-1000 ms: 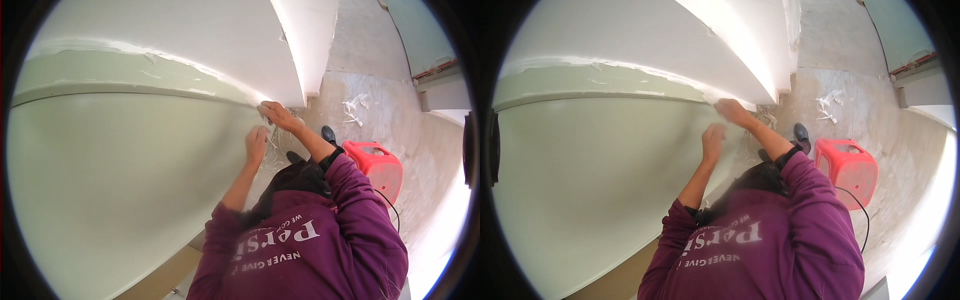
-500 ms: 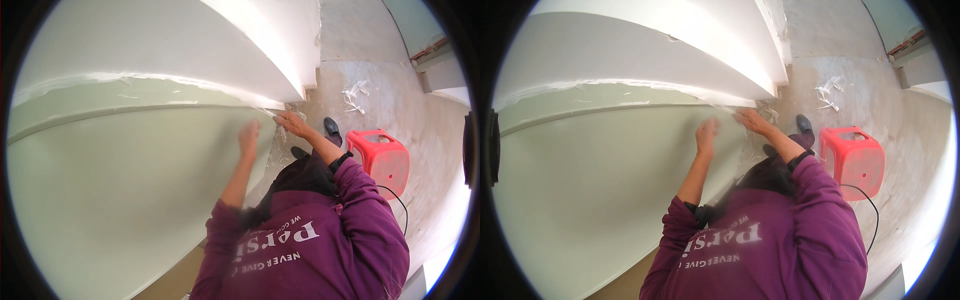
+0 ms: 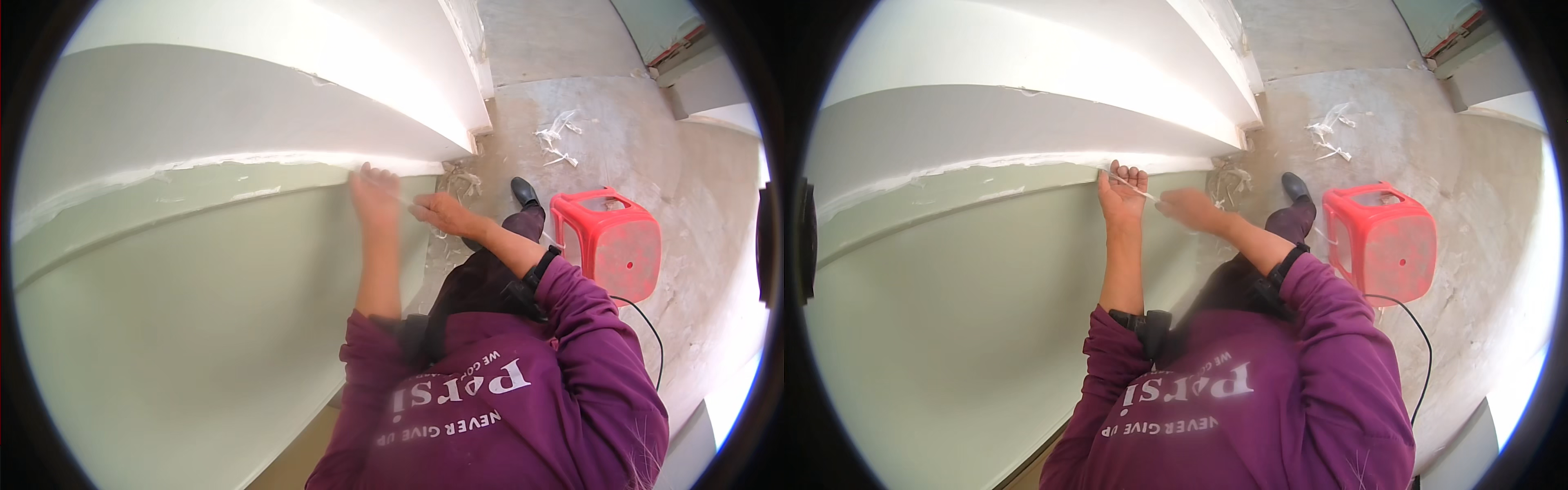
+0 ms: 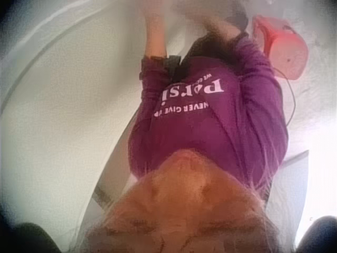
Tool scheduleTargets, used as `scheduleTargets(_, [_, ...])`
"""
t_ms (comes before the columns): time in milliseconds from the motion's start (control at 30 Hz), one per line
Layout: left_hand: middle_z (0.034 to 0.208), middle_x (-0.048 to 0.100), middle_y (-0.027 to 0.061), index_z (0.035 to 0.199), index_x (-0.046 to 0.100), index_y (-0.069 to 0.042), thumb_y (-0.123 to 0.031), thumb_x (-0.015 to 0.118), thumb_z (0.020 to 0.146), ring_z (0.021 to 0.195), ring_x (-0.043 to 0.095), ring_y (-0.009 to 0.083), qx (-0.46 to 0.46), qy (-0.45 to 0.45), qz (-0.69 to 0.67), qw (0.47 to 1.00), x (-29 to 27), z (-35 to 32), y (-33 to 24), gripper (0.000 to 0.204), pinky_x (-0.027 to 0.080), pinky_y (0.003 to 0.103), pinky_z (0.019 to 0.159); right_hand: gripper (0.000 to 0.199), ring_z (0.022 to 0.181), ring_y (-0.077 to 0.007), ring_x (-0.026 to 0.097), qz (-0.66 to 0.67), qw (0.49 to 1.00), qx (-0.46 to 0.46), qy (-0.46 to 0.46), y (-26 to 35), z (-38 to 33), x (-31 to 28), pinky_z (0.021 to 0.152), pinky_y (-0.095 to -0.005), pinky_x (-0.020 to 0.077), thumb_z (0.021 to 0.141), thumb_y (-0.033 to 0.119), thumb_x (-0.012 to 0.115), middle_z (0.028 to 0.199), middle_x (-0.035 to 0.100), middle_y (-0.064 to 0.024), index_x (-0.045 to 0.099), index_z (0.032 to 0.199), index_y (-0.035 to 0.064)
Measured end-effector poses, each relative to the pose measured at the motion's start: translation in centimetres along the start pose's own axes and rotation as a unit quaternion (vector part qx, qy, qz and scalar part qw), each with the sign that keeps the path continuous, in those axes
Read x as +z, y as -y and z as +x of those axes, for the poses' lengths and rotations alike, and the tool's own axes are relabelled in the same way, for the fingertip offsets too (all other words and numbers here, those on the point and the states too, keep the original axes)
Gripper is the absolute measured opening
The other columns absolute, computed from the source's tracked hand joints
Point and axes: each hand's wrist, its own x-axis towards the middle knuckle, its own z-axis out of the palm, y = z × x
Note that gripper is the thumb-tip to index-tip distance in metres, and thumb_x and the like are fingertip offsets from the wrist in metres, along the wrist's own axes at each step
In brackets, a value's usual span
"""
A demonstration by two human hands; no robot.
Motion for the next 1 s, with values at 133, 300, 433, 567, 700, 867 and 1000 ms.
scheduleTargets(133, [0.058,0.036,-0.0009,0.073,0.043,-0.011,-0.025,0.040,0.089,0.057,0.039,0.0151,-0.046,0.077,-0.034,0.995,-2.7,2.4,-0.6,0.022,0.039,0.031,0.055,0.030,0.058,-0.0242,0.048,-0.017,1.000,0.018,-0.003,1.5,0.3,-0.8,0.057,-0.0357,0.0390,0.085,0.029,0.050,0.066,0.049,-0.0147,0.051,0.076,0.0004])
scheduleTargets(300, [0.060,0.038,-0.0008,0.073,0.043,-0.011,-0.024,0.039,0.090,0.060,0.041,0.0149,-0.048,0.053,0.014,0.997,-3.0,2.8,0.1,0.022,0.041,0.032,0.057,0.034,0.080,-0.0321,0.055,-0.056,0.987,0.029,-0.150,4.9,2.6,-1.6,0.069,-0.0391,0.0431,0.078,0.034,0.054,0.081,0.058,-0.0169,0.056,0.084,0.0005])
scheduleTargets(433, [0.079,0.049,0.0021,0.085,0.048,-0.009,-0.027,0.036,0.091,0.077,0.049,0.0159,0.011,0.160,0.050,0.986,-7.0,6.6,0.2,0.023,0.044,0.032,0.070,0.028,0.080,-0.0264,0.056,-0.146,0.966,-0.022,-0.212,7.0,7.2,1.9,0.068,-0.0373,0.0445,0.074,0.032,0.059,0.083,0.058,-0.0111,0.057,0.081,0.0043])
scheduleTargets(567, [0.088,0.051,0.0031,0.093,0.048,-0.008,-0.028,0.036,0.092,0.085,0.050,0.0163,0.037,0.188,0.084,0.978,-5.6,5.9,1.1,0.023,0.044,0.032,0.075,0.024,0.075,-0.0245,0.057,-0.189,0.943,-0.041,-0.272,5.8,9.8,2.8,0.063,-0.0370,0.0454,0.072,0.029,0.059,0.077,0.058,-0.0091,0.056,0.078,0.0060])
scheduleTargets(700, [0.093,0.051,0.0034,0.098,0.047,-0.007,-0.027,0.037,0.091,0.089,0.049,0.0163,0.030,0.155,0.104,0.982,-4.4,4.5,1.2,0.023,0.043,0.032,0.077,0.016,0.070,-0.0243,0.057,-0.227,0.933,-0.068,-0.273,5.9,11.2,3.3,0.058,-0.0374,0.0455,0.073,0.022,0.057,0.071,0.057,-0.0074,0.052,0.074,0.0072])
scheduleTargets(867, [0.100,0.050,0.0038,0.105,0.046,-0.007,-0.027,0.037,0.091,0.093,0.049,0.0164,0.029,0.132,0.134,0.982,-3.8,3.3,0.6,0.026,0.042,0.031,0.080,0.012,0.068,-0.0259,0.057,-0.215,0.942,-0.024,-0.257,6.1,11.7,3.6,0.057,-0.0387,0.0445,0.073,0.019,0.055,0.071,0.057,-0.0071,0.050,0.073,0.0081])
scheduleTargets(1000, [0.105,0.050,0.0042,0.110,0.045,-0.006,-0.026,0.038,0.091,0.097,0.048,0.0164,0.080,0.159,0.287,0.941,-3.6,2.6,0.2,0.029,0.041,0.031,0.082,0.014,0.067,-0.0297,0.056,-0.144,0.944,0.026,-0.295,6.2,11.2,4.2,0.056,-0.0390,0.0435,0.076,0.021,0.054,0.073,0.058,-0.0101,0.050,0.074,0.0072])
